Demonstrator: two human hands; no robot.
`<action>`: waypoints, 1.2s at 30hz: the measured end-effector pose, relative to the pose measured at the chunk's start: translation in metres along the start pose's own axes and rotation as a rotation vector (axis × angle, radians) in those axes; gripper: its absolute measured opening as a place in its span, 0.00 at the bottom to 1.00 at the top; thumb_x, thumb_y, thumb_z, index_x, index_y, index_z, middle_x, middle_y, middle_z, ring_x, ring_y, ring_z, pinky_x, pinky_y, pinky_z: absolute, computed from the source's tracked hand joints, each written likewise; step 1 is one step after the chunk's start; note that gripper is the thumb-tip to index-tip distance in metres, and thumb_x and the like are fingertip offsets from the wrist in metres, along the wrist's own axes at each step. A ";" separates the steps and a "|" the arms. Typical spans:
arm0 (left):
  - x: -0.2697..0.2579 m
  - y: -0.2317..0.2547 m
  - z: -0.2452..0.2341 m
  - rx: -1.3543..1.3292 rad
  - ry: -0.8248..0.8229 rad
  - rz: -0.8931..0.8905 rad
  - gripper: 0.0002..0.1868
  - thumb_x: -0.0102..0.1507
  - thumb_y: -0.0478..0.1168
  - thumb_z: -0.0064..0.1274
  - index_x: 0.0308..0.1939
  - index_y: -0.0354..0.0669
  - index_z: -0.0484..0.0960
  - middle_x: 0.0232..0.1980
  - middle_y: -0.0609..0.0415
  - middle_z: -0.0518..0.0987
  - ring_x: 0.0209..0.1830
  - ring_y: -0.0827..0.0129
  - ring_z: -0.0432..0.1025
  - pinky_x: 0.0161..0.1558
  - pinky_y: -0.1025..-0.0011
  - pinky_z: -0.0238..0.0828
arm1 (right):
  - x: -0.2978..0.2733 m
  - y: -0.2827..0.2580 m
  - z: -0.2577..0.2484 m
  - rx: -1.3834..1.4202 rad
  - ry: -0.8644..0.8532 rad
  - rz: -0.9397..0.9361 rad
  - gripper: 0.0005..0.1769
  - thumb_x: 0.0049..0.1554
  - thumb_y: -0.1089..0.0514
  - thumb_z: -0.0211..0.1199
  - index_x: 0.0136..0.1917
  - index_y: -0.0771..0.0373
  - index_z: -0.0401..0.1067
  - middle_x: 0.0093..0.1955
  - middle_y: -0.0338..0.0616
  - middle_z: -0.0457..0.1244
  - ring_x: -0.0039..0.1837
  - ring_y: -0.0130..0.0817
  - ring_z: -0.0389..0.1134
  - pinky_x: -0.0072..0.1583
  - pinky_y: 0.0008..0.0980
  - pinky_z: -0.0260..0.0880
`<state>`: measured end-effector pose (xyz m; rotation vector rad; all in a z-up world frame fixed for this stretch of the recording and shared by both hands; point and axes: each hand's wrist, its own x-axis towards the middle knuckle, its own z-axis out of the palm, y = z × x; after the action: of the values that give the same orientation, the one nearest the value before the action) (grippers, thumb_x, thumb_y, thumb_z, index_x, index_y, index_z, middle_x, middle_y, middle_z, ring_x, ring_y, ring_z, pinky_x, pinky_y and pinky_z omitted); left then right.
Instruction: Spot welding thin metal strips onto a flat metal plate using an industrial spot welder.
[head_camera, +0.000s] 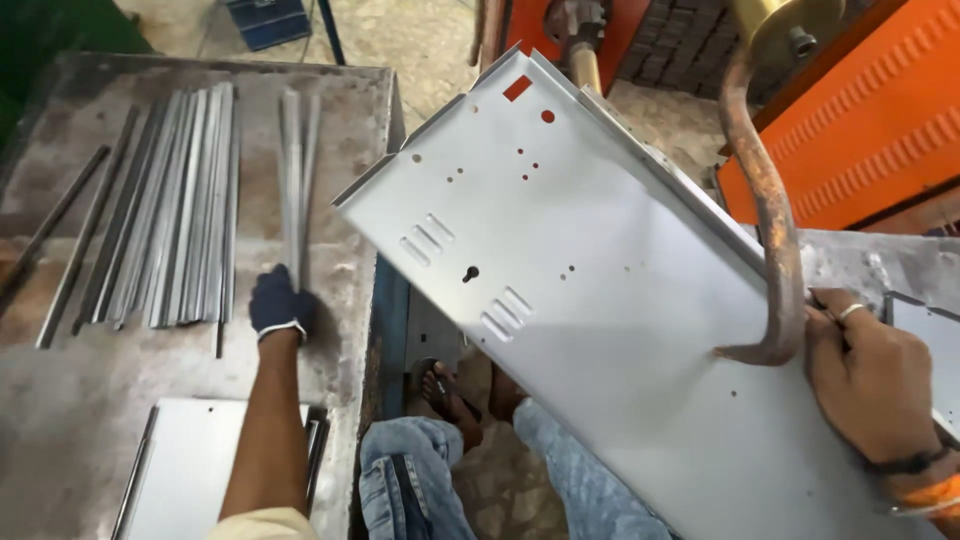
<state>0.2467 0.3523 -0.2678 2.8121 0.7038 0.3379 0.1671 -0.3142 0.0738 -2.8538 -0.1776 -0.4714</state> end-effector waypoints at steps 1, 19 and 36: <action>-0.016 0.012 -0.012 -0.032 -0.048 -0.021 0.21 0.58 0.42 0.58 0.54 0.40 0.77 0.52 0.34 0.77 0.52 0.39 0.74 0.53 0.49 0.72 | -0.001 -0.001 -0.001 -0.009 0.018 -0.019 0.11 0.70 0.57 0.57 0.61 0.62 0.75 0.34 0.58 0.65 0.38 0.54 0.69 0.42 0.44 0.67; -0.107 -0.008 -0.057 -0.248 0.040 -0.063 0.34 0.58 0.57 0.63 0.62 0.41 0.82 0.56 0.40 0.82 0.52 0.46 0.77 0.52 0.53 0.71 | 0.004 -0.016 -0.018 0.014 0.040 -0.104 0.15 0.69 0.50 0.58 0.57 0.63 0.75 0.36 0.61 0.65 0.41 0.62 0.69 0.45 0.55 0.65; -0.120 0.064 0.014 -0.041 -0.142 -0.156 0.17 0.62 0.52 0.63 0.36 0.40 0.87 0.41 0.39 0.84 0.42 0.45 0.79 0.43 0.51 0.75 | 0.010 -0.010 -0.014 0.043 0.055 -0.097 0.14 0.69 0.50 0.58 0.56 0.62 0.76 0.36 0.61 0.66 0.42 0.62 0.70 0.45 0.55 0.66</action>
<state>0.1750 0.2363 -0.2839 2.6889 0.8668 0.1219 0.1710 -0.3076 0.0926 -2.7963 -0.3127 -0.5583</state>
